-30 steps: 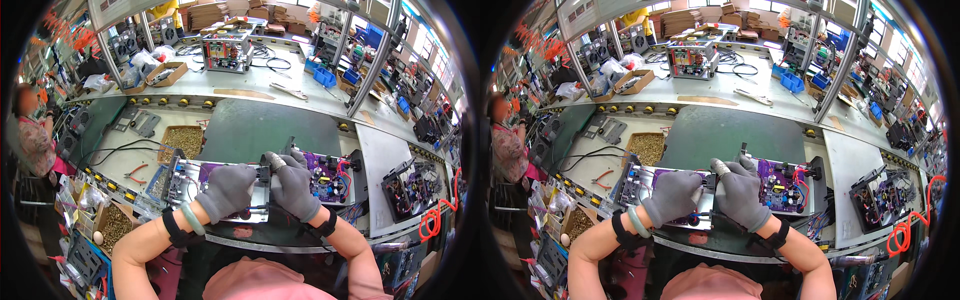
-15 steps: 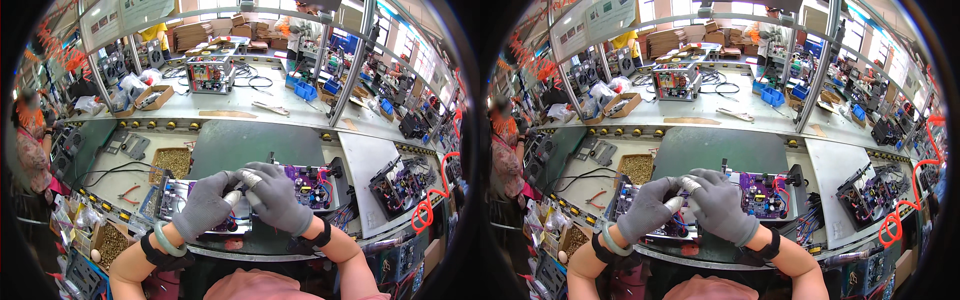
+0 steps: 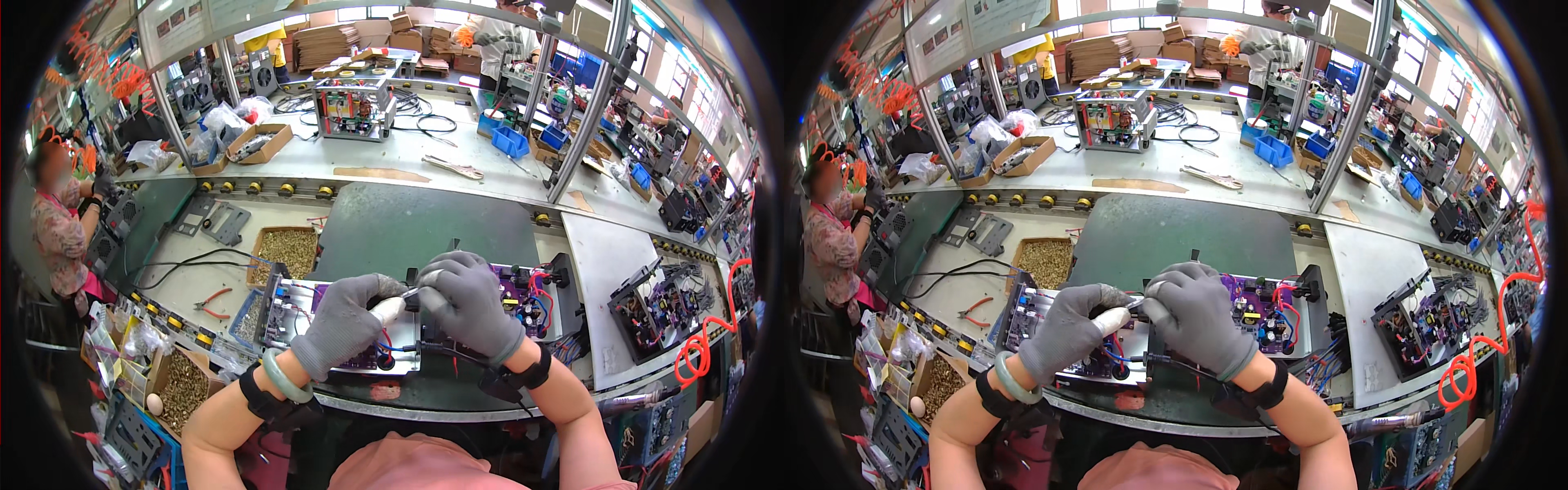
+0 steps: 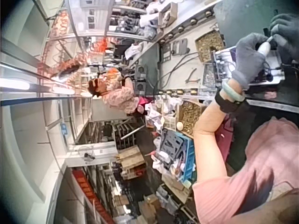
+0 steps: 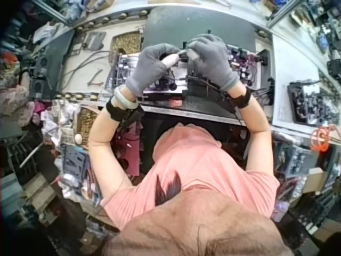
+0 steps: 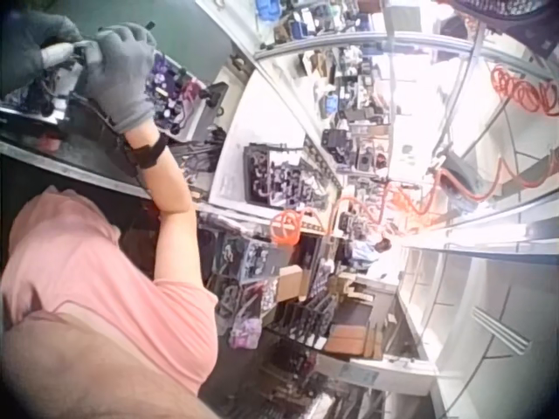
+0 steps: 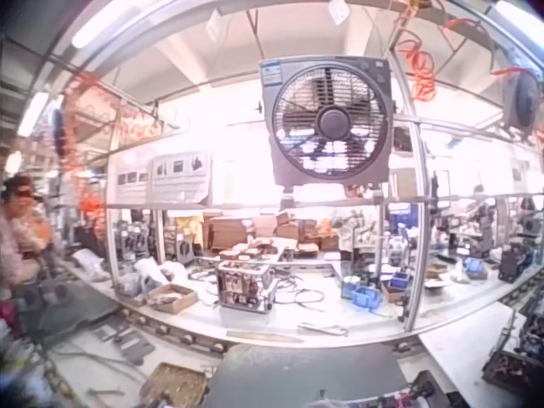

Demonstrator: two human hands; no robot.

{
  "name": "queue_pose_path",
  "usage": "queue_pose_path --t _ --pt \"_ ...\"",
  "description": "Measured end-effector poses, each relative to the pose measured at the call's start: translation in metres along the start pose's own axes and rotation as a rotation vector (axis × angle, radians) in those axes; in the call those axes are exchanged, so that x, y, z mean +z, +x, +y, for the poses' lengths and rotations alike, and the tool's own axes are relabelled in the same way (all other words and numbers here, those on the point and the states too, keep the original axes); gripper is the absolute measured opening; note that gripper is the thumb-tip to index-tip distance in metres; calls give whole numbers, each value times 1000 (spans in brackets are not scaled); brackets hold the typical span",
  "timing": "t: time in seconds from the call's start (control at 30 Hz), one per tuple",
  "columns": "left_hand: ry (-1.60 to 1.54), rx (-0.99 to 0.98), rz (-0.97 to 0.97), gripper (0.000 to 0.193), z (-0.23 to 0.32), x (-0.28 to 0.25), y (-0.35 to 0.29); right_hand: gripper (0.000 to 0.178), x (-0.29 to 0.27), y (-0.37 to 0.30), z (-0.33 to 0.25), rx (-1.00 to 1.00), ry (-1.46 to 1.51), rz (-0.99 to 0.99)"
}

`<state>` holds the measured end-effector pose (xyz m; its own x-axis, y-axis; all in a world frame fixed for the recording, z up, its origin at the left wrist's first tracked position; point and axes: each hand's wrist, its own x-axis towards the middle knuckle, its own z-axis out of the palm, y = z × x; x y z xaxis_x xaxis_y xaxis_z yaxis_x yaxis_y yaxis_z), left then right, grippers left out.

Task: Assemble and wire internal components for an industrial inverter unit on an assembly line.

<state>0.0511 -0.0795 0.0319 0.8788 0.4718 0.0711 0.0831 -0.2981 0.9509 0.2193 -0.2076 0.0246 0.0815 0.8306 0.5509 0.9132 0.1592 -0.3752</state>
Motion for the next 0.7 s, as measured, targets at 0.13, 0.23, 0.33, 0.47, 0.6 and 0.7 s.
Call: queue_pose_path --t 0.13,0.23,0.33,0.47,0.6,0.7 --pt "-24 36 96 16 -2 4 -1 36 14 -9 -18 21 -50 191" --pt "-14 80 134 17 -4 3 2 43 17 -8 -16 28 -25 104" --pt "315 44 98 19 -7 -6 4 42 19 -9 -6 1 -132 145" --pt "788 205 68 11 -12 -6 4 38 28 -12 4 104 -275 125" --pt "995 265 79 10 -15 -1 5 41 34 -15 7 123 -236 85" --pt "924 284 64 10 -18 -2 6 41 34 -15 8 106 -239 94"
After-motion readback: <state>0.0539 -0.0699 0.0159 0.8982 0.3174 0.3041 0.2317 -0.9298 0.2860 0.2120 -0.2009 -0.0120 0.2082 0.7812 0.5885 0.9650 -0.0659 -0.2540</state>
